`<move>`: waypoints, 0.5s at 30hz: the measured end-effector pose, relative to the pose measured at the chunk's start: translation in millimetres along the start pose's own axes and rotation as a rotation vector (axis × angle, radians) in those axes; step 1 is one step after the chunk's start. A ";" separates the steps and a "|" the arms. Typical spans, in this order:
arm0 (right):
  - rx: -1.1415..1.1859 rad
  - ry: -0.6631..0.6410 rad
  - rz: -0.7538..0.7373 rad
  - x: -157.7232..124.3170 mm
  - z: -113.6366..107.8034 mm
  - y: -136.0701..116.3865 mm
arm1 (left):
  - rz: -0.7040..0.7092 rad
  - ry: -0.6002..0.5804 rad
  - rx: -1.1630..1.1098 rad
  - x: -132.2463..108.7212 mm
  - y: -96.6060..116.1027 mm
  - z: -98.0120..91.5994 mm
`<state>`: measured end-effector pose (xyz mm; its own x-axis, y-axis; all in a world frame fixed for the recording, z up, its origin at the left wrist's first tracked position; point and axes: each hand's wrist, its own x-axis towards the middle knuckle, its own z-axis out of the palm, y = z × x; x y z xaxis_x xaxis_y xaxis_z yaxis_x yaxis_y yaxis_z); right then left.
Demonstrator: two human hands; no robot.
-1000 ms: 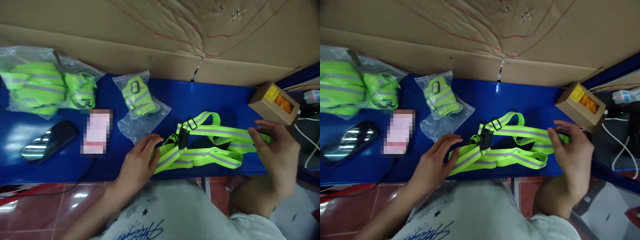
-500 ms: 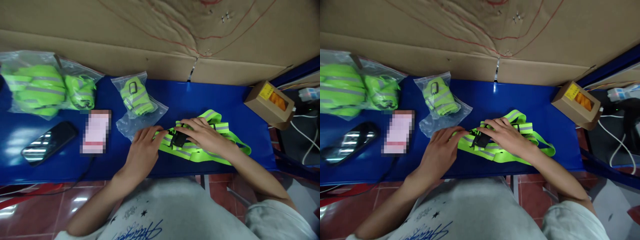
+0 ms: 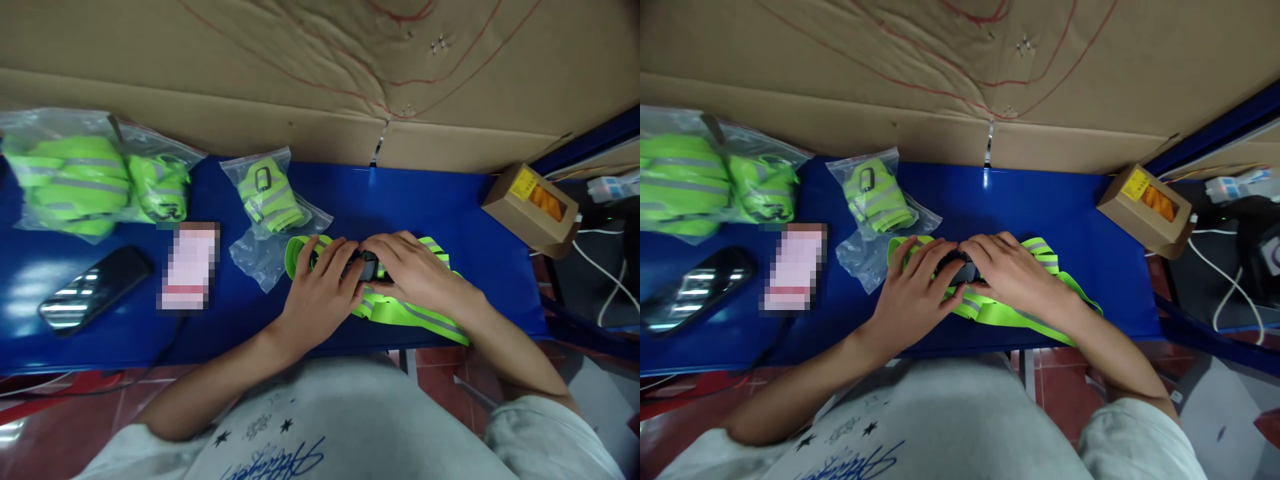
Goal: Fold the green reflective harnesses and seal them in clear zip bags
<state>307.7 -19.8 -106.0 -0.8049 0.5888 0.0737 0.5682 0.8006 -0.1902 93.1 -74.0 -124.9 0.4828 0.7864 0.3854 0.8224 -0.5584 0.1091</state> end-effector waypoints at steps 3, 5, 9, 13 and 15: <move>-0.044 0.035 0.000 -3.4 -6.5 -7.8 | 0.047 0.046 0.015 0.4 -4.0 -0.2; -0.088 0.047 0.008 -4.6 -7.4 -11.1 | 0.110 0.069 0.031 1.3 -7.4 1.6; -0.108 0.032 0.027 -6.2 -6.1 -9.8 | 0.221 0.046 -0.010 3.0 -15.8 7.3; -0.038 0.064 0.052 -8.5 -7.2 -5.2 | 0.167 -0.004 -0.003 -1.0 -20.5 10.2; -0.009 0.083 0.063 -9.4 -8.2 -5.0 | 0.146 -0.027 0.000 -3.6 -21.7 8.9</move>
<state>313.9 -28.4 -97.7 -0.7511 0.6446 0.1426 0.6189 0.7627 -0.1879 76.2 -62.3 -136.8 0.6050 0.7037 0.3725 0.7429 -0.6672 0.0540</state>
